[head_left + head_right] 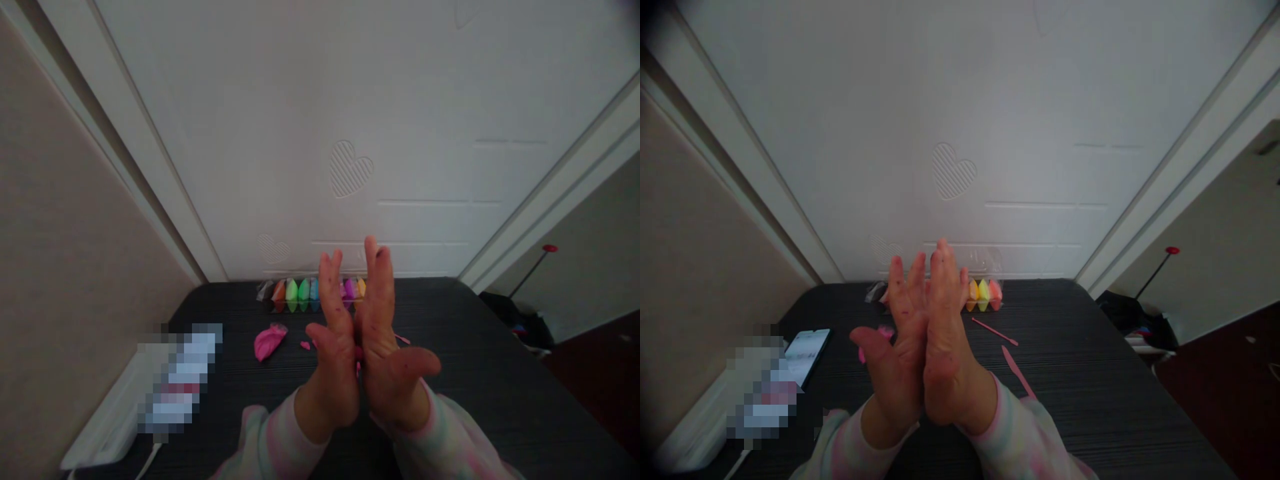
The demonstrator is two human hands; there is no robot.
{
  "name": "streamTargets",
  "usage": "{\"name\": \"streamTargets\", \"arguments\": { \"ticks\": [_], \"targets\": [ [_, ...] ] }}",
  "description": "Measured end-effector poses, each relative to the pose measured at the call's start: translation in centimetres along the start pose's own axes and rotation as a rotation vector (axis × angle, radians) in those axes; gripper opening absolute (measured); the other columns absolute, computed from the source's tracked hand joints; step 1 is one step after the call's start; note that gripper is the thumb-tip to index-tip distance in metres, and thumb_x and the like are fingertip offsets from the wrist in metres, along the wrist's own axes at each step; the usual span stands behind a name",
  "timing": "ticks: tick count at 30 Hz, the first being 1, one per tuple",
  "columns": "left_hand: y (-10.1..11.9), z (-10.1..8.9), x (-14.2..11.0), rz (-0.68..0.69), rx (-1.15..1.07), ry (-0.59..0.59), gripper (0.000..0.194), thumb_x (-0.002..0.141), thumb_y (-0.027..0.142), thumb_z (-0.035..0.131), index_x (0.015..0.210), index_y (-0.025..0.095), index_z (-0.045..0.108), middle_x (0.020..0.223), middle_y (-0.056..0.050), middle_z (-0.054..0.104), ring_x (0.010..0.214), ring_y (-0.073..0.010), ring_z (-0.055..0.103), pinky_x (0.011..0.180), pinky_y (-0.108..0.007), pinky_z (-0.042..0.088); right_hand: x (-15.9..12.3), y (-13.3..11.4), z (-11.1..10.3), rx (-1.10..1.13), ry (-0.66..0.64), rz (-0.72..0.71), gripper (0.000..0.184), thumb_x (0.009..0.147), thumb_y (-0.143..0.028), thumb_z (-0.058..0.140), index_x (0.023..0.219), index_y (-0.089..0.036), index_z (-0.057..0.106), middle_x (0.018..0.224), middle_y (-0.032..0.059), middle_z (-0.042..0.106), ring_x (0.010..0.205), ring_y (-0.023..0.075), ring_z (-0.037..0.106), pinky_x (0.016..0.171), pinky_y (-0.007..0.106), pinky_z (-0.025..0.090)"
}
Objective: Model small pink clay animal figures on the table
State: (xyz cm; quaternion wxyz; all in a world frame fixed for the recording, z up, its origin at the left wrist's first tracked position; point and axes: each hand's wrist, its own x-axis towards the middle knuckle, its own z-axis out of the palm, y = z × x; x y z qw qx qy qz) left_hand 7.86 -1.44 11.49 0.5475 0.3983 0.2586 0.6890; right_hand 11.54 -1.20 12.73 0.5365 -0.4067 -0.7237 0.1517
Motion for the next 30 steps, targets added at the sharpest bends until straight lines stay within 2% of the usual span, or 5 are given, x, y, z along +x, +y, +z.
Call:
{"name": "streamTargets", "arguments": {
  "ticks": [5,12,16,22,30],
  "targets": [
    [0.1,0.0,0.2,-0.023,-0.301,-0.003,0.062,0.074,0.07,0.028,0.126,0.038,0.042,0.141,0.007,0.035,0.133,-0.0155,0.024,0.107,-0.026,0.025,0.1,0.3,0.2,-0.053,0.029,0.039,0.069,0.084,-0.048,0.041,0.14,-0.032,0.005,0.147,0.0046,0.02,0.136,0.029,0.014,0.102,0.053,0.029],
    [-0.7,-0.8,2.6,-0.67,-0.689,0.274,0.058,0.087,0.051,0.022,0.103,0.008,0.058,0.108,-0.017,0.062,0.107,-0.0236,0.056,0.088,-0.033,0.046,0.9,2.5,0.7,0.119,0.285,0.151,0.04,0.089,-0.03,0.033,0.129,-0.023,0.037,0.139,0.008,0.036,0.13,0.0195,0.03,0.107,0.047,0.024],
    [-0.3,-1.2,3.4,-0.619,-0.804,0.305,0.048,0.089,0.041,0.028,0.089,0.007,0.061,0.09,-0.015,0.066,0.09,-0.0181,0.063,0.082,-0.028,0.049,1.5,2.7,-1.1,0.228,0.274,0.08,0.022,0.084,-0.023,0.047,0.103,-0.023,0.059,0.12,0.0059,0.054,0.116,0.0177,0.046,0.098,0.04,0.037],
    [2.0,-1.8,4.3,-0.475,-0.742,0.403,0.051,0.09,0.037,0.024,0.08,0.005,0.062,0.074,-0.014,0.067,0.072,-0.0177,0.066,0.068,-0.027,0.054,1.8,2.3,-2.6,0.122,0.017,0.008,0.014,0.082,-0.02,0.05,0.09,-0.022,0.062,0.089,0.0023,0.063,0.084,0.0151,0.057,0.076,0.032,0.046],
    [1.9,-1.6,4.0,-0.478,-0.743,0.372,0.053,0.091,0.039,0.021,0.082,0.005,0.061,0.076,-0.015,0.068,0.078,-0.0202,0.067,0.069,-0.028,0.055,1.6,3.3,-1.1,0.333,0.405,0.161,0.019,0.087,-0.027,0.041,0.097,-0.025,0.058,0.099,0.0032,0.061,0.093,0.0152,0.057,0.083,0.034,0.045]
  ]
}}
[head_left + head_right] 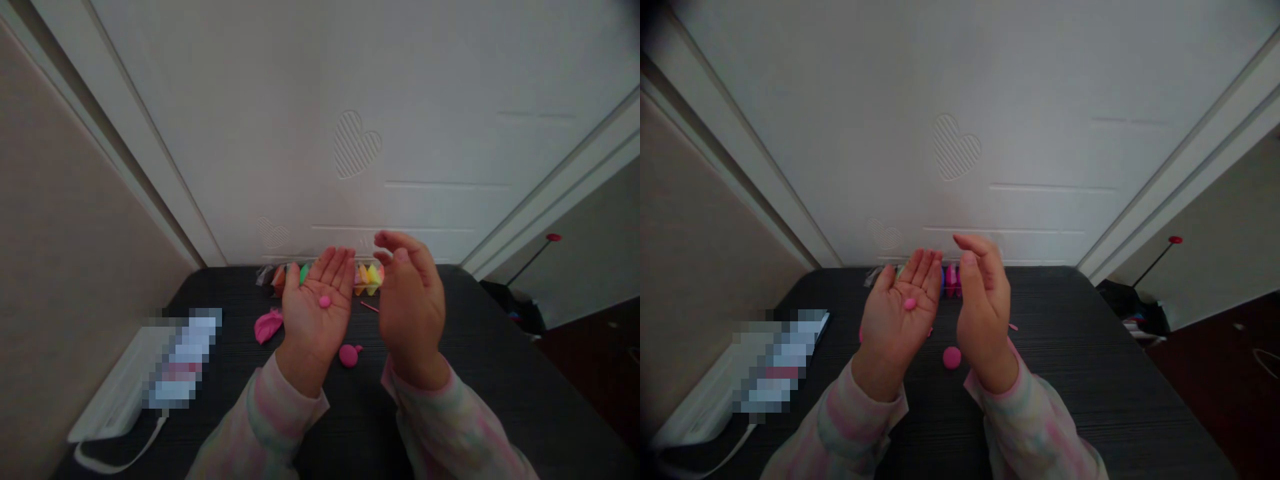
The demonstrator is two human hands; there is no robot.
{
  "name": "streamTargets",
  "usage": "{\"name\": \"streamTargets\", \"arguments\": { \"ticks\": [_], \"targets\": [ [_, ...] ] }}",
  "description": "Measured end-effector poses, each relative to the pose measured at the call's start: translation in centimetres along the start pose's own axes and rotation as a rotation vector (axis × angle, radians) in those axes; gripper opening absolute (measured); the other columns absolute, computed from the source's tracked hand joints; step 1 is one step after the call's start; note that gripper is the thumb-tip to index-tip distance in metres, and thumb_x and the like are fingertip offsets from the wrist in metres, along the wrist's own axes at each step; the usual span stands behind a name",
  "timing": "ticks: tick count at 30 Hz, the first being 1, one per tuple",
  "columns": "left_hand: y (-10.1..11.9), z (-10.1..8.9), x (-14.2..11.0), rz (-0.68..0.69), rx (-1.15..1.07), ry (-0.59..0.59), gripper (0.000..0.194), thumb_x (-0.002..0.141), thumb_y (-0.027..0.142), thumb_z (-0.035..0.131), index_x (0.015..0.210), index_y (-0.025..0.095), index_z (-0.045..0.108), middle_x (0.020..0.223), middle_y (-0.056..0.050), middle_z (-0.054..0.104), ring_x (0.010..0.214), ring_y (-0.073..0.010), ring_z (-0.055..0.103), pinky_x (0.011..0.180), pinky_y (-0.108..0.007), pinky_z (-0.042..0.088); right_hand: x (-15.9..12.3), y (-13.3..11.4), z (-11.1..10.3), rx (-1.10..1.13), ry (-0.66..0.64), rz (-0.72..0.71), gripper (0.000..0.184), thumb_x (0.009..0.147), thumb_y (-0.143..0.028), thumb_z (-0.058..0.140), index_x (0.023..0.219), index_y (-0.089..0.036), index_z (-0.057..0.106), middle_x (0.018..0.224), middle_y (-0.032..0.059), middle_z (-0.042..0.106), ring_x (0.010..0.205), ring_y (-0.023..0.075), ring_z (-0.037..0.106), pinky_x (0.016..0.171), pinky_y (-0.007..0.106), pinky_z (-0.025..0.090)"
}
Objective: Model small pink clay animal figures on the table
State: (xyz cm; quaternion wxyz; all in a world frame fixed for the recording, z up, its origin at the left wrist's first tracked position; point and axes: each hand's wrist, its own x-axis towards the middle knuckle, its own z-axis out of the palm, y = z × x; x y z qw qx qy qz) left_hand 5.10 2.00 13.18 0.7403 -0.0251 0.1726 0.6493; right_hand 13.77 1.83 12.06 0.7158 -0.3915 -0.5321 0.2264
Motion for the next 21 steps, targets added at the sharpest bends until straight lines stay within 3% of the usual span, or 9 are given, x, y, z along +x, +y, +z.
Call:
{"name": "streamTargets", "arguments": {
  "ticks": [5,10,12,15,21],
  "targets": [
    [0.8,-0.3,0.0,-0.046,0.046,0.062,0.051,0.091,0.036,0.023,0.072,0.008,0.061,0.047,-0.004,0.059,0.045,-0.01,0.06,0.043,-0.015,0.048,0.6,-0.3,-1.0,-0.062,-0.109,0.056,0.014,0.084,-0.026,0.048,0.09,-0.023,0.06,0.085,0.0021,0.061,0.075,0.0134,0.059,0.063,0.027,0.048],
    [1.0,-0.2,0.2,0.022,0.106,0.047,0.055,0.091,0.038,0.021,0.068,0.008,0.062,0.053,-0.007,0.064,0.052,-0.0132,0.064,0.052,-0.021,0.052,1.1,-1.5,-1.5,-0.28,-0.583,-0.136,0.009,0.08,-0.021,0.056,0.085,-0.021,0.063,0.081,0.0003,0.062,0.077,0.0129,0.057,0.071,0.028,0.046],
    [0.9,0.0,0.3,0.054,0.131,0.041,0.057,0.09,0.039,0.02,0.067,0.009,0.062,0.057,-0.008,0.065,0.061,-0.0157,0.066,0.061,-0.025,0.053,1.0,-1.7,-1.3,-0.411,-0.705,-0.206,0.01,0.077,-0.024,0.061,0.085,-0.02,0.066,0.081,0.0019,0.062,0.079,0.0146,0.055,0.073,0.03,0.045],
    [0.9,0.3,0.2,0.091,0.169,0.034,0.058,0.09,0.04,0.02,0.065,0.009,0.062,0.061,-0.009,0.067,0.069,-0.0165,0.067,0.071,-0.026,0.052,0.9,-1.6,-0.9,-0.555,-0.754,-0.256,0.014,0.077,-0.027,0.062,0.088,-0.021,0.068,0.081,0.0035,0.062,0.079,0.0167,0.054,0.071,0.033,0.044],
    [0.9,0.4,-0.4,0.107,0.309,-0.034,0.057,0.089,0.043,0.021,0.07,0.01,0.065,0.07,-0.01,0.068,0.078,-0.0166,0.066,0.086,-0.029,0.045,0.7,-1.2,-0.4,-0.517,-0.806,-0.278,0.017,0.078,-0.025,0.061,0.094,-0.023,0.067,0.082,0.0025,0.064,0.081,0.0162,0.056,0.072,0.032,0.045]
  ]
}}
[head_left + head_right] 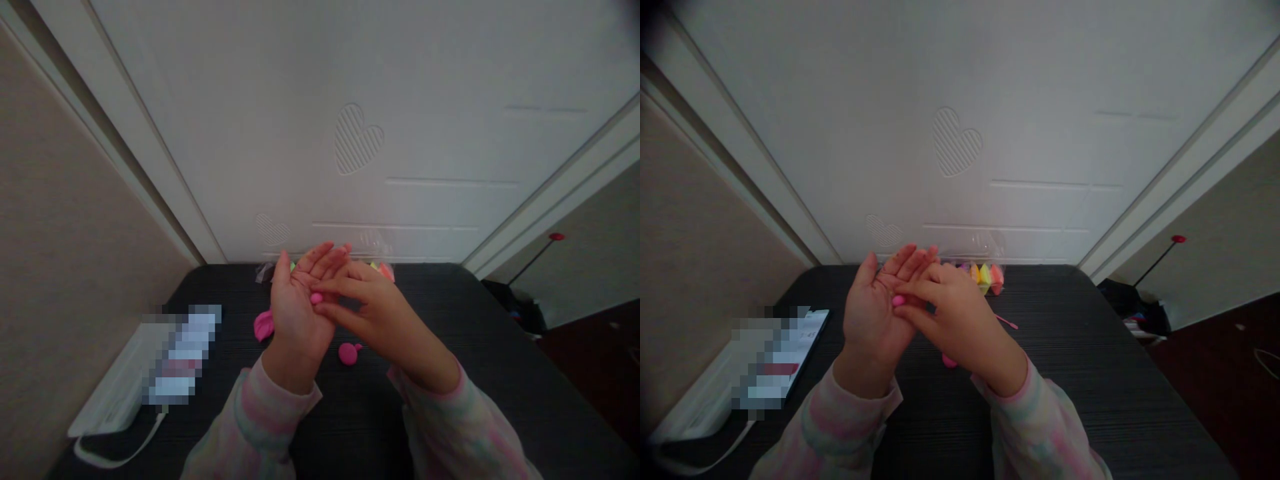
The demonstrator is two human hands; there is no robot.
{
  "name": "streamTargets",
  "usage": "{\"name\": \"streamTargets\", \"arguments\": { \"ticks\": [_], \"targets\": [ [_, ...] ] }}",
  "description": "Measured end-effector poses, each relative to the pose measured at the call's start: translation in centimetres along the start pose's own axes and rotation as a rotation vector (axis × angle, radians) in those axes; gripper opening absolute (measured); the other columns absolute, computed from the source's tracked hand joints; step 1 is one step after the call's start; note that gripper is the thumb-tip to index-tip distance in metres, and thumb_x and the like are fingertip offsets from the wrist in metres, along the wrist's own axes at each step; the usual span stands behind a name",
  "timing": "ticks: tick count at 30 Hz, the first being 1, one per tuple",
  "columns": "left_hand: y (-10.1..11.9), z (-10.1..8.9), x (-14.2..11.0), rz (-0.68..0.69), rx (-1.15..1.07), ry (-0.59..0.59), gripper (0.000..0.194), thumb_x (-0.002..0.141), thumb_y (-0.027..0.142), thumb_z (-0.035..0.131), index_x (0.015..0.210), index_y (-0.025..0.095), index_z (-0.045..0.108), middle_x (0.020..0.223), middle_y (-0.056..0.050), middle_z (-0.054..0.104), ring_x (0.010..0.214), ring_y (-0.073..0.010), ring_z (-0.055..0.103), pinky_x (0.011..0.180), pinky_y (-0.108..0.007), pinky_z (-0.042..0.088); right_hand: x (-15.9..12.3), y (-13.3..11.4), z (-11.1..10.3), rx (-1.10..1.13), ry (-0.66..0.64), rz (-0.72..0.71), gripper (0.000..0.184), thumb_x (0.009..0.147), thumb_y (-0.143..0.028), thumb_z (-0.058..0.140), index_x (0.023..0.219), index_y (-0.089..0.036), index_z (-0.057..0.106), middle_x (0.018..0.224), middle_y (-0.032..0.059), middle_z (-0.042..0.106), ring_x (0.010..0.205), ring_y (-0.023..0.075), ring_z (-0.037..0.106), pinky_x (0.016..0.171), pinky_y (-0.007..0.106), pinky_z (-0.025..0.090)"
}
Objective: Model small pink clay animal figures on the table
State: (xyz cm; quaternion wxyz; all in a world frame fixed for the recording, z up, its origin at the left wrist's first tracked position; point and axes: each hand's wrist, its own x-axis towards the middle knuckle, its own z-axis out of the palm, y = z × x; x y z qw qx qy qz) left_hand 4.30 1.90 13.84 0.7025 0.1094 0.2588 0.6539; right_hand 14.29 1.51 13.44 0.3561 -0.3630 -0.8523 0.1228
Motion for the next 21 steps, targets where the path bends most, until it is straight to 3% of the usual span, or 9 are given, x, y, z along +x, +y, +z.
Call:
{"name": "streamTargets", "arguments": {
  "ticks": [5,10,16,21],
  "targets": [
    [0.2,0.2,-0.4,0.017,0.103,-0.076,0.041,0.086,0.038,0.035,0.075,0.012,0.065,0.08,-0.008,0.068,0.083,-0.0164,0.063,0.083,-0.028,0.046,-0.3,0.0,-0.8,0.034,0.109,-0.015,0.01,0.079,-0.023,0.059,0.086,-0.02,0.066,0.08,0.0016,0.064,0.078,0.0141,0.057,0.07,0.029,0.046],
    [1.1,-0.3,-1.0,0.245,0.459,-0.227,0.011,0.072,0.019,0.06,0.074,0.014,0.069,0.072,-0.003,0.068,0.071,-0.0122,0.06,0.067,-0.019,0.046,-1.0,-0.2,-2.1,0.021,0.302,-0.03,0.013,0.079,-0.023,0.06,0.09,-0.02,0.064,0.078,0.0014,0.063,0.074,0.0128,0.057,0.068,0.027,0.047],
    [2.3,-1.3,-1.8,0.232,0.638,-0.326,0.015,0.074,0.019,0.06,0.08,0.014,0.072,0.08,-0.007,0.071,0.077,-0.0188,0.063,0.074,-0.025,0.045,-1.3,-0.9,-2.8,-0.019,0.365,-0.089,0.011,0.079,-0.02,0.06,0.09,-0.022,0.063,0.077,0.0012,0.063,0.072,0.0128,0.057,0.066,0.026,0.047],
    [2.6,-1.1,-2.5,0.194,0.741,-0.349,0.014,0.072,0.021,0.065,0.083,0.018,0.072,0.077,-0.004,0.071,0.074,-0.0173,0.064,0.061,-0.022,0.045,-1.4,-1.0,-2.8,-0.041,0.398,-0.093,0.01,0.079,-0.02,0.06,0.089,-0.02,0.063,0.074,0.0015,0.062,0.071,0.0131,0.057,0.066,0.028,0.047]
  ]
}}
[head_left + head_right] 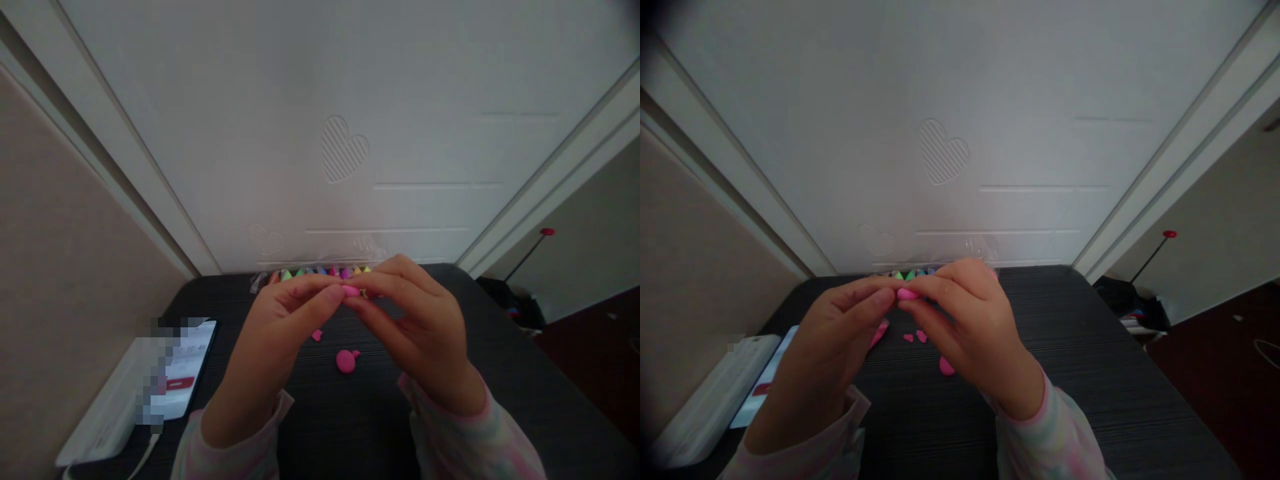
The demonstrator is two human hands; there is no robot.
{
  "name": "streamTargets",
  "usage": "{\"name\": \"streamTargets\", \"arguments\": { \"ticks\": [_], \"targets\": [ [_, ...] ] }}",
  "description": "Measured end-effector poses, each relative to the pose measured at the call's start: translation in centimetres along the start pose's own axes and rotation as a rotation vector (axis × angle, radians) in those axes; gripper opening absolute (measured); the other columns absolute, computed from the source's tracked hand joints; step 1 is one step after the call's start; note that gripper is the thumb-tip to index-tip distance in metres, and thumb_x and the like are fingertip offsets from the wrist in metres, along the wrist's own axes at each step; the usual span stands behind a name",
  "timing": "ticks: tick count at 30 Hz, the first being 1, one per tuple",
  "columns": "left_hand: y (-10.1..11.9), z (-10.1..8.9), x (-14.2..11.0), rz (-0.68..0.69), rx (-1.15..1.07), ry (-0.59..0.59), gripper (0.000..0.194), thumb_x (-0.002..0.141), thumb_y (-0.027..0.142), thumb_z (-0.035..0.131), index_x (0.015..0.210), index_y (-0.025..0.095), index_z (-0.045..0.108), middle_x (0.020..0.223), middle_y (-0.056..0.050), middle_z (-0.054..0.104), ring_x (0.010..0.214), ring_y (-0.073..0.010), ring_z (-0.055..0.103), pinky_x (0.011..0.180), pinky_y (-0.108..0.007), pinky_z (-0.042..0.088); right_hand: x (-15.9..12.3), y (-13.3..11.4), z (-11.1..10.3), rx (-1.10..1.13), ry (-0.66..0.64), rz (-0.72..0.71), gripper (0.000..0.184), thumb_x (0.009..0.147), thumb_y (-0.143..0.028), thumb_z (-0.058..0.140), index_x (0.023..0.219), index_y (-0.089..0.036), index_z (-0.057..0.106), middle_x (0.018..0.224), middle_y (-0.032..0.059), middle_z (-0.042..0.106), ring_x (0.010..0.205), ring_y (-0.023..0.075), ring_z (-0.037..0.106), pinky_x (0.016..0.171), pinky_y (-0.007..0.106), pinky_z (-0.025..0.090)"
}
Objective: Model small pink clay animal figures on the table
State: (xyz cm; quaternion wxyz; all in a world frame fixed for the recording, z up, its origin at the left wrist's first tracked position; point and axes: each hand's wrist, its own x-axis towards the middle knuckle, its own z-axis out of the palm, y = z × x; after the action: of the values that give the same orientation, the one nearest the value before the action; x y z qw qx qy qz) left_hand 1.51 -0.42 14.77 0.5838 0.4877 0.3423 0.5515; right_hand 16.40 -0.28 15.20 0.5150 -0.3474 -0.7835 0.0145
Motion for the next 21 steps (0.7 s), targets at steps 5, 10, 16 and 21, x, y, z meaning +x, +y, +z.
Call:
{"name": "streamTargets", "arguments": {
  "ticks": [5,10,16,21],
  "targets": [
    [0.51,0.46,-0.13,-0.048,0.057,-0.002,0.011,0.074,0.026,0.064,0.08,0.023,0.072,0.074,0.0,0.071,0.071,-0.0127,0.062,0.056,-0.018,0.042,0.02,0.25,0.0,0.018,-0.009,-0.046,0.017,0.076,-0.023,0.063,0.092,-0.018,0.062,0.079,0.003,0.063,0.076,0.0147,0.058,0.068,0.03,0.047],
    [0.22,0.15,-0.1,-0.032,0.081,-0.045,0.01,0.075,0.026,0.063,0.079,0.026,0.072,0.072,0.002,0.07,0.066,-0.0091,0.058,0.055,-0.017,0.041,0.03,0.36,0.03,0.051,-0.003,-0.045,0.015,0.076,-0.017,0.063,0.09,-0.016,0.063,0.078,0.0038,0.063,0.076,0.0143,0.058,0.069,0.029,0.047],
    [0.04,0.09,-0.05,0.004,0.119,-0.075,0.012,0.077,0.028,0.06,0.079,0.028,0.072,0.071,0.003,0.068,0.062,-0.0077,0.053,0.051,-0.016,0.039,0.05,0.16,0.27,0.09,0.02,-0.045,0.01,0.073,-0.015,0.063,0.083,-0.014,0.062,0.074,0.0045,0.063,0.072,0.0147,0.057,0.066,0.03,0.046],
    [-0.03,0.24,-0.11,0.026,0.127,-0.073,0.016,0.079,0.033,0.057,0.082,0.027,0.071,0.072,0.001,0.067,0.062,-0.009,0.053,0.05,-0.017,0.04,0.02,0.09,0.38,0.085,0.061,-0.037,0.009,0.073,-0.014,0.063,0.082,-0.013,0.063,0.072,0.0048,0.063,0.07,0.0146,0.056,0.064,0.031,0.045]
  ]
}}
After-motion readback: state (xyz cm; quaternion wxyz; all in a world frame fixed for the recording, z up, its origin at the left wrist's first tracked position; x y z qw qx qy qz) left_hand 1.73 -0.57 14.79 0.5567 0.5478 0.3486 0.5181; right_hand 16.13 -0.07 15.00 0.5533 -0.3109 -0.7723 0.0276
